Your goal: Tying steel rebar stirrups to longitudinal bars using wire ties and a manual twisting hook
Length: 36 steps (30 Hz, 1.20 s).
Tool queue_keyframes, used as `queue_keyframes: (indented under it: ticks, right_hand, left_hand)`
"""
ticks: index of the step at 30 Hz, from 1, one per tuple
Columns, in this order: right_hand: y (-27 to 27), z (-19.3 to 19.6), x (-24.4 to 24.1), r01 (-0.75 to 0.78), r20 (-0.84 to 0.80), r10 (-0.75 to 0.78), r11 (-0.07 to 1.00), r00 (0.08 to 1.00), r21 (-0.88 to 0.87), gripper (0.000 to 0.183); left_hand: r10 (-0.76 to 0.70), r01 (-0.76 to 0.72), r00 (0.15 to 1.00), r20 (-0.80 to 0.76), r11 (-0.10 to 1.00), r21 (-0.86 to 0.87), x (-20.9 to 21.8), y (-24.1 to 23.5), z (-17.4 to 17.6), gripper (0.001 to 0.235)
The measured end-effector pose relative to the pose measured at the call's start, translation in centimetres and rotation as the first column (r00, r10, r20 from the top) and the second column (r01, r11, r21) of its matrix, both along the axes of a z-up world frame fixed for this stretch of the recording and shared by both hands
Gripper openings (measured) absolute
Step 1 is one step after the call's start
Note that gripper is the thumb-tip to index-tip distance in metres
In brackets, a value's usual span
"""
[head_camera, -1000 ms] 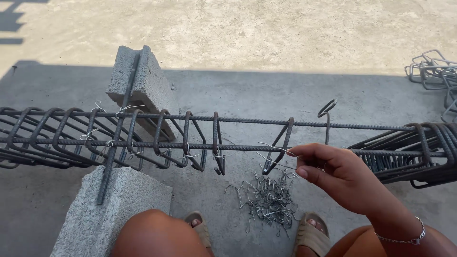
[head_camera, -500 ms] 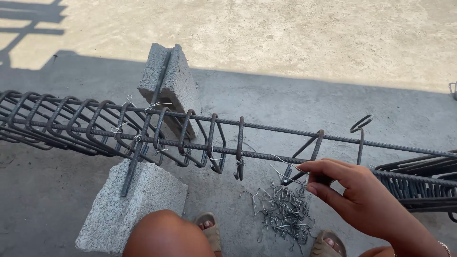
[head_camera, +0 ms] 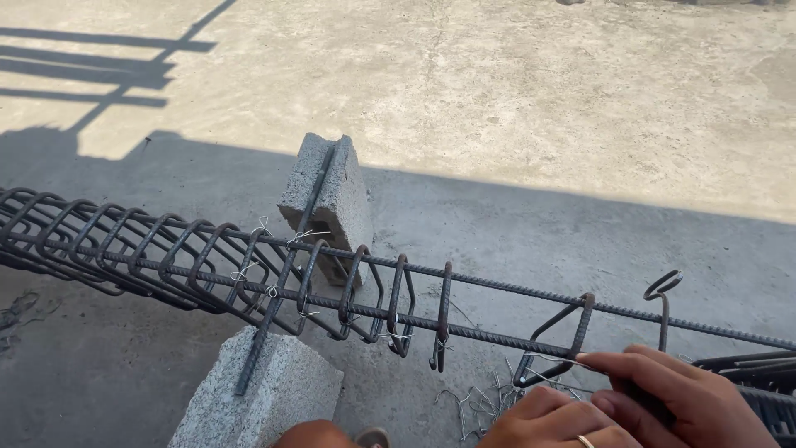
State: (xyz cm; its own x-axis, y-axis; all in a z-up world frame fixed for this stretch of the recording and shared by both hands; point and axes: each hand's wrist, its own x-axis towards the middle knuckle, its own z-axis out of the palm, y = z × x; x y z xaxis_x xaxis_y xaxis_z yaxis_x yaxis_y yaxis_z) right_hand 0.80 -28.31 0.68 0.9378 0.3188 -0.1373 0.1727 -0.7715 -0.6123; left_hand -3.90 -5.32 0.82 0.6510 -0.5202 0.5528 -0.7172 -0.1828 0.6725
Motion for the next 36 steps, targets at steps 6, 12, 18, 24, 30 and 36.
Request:
queue_keyframes:
  ticks: [6, 12, 18, 24, 30, 36]
  right_hand:
    - [-4.9, -7.9, 1.5, -0.259, 0.063, 0.273, 0.95, 0.96, -0.177, 0.02]
    - [0.8, -2.2, 2.6, -0.204, 0.121, 0.204, 0.979, 0.971, -0.015, 0.03]
    - [7.3, 1.2, 3.8, -0.153, 0.092, 0.123, 0.837, 0.988, 0.525, 0.031]
    - [9.4, 2.7, 4.6, -0.203, 0.164, 0.13, 0.785, 0.978, 0.585, 0.049]
    - [8.3, 0.0, 3.2, 0.129, -0.112, -0.065, 0.526, 0.992, 0.841, 0.032]
    - [9.9, 1.8, 4.3, 0.014, -0.109, 0.107, 0.647, 0.988, 0.763, 0.043]
  left_hand:
    - [0.2, -0.218, 0.975, 0.099, 0.953, 0.213, 2.9, 4.1, 2.5, 0.022]
    - [0.242, -0.25, 0.968, 0.062, 0.936, 0.246, 3.8, 4.4, -2.3, 0.024]
    - [0.45, -0.442, 0.892, -0.041, 0.888, 0.129, 4.4, 6.6, -1.3, 0.017]
    - [0.46, -0.525, 0.778, -0.428, 0.85, -0.04, 5.1, 7.8, -1.1, 0.026]
    - [0.47, -0.537, 0.67, -0.574, 0.841, 0.063, 5.3, 7.3, -3.2, 0.029]
    - [0.407, -0.479, 0.705, -0.581, 0.877, 0.033, 4.7, 5.6, -2.6, 0.025]
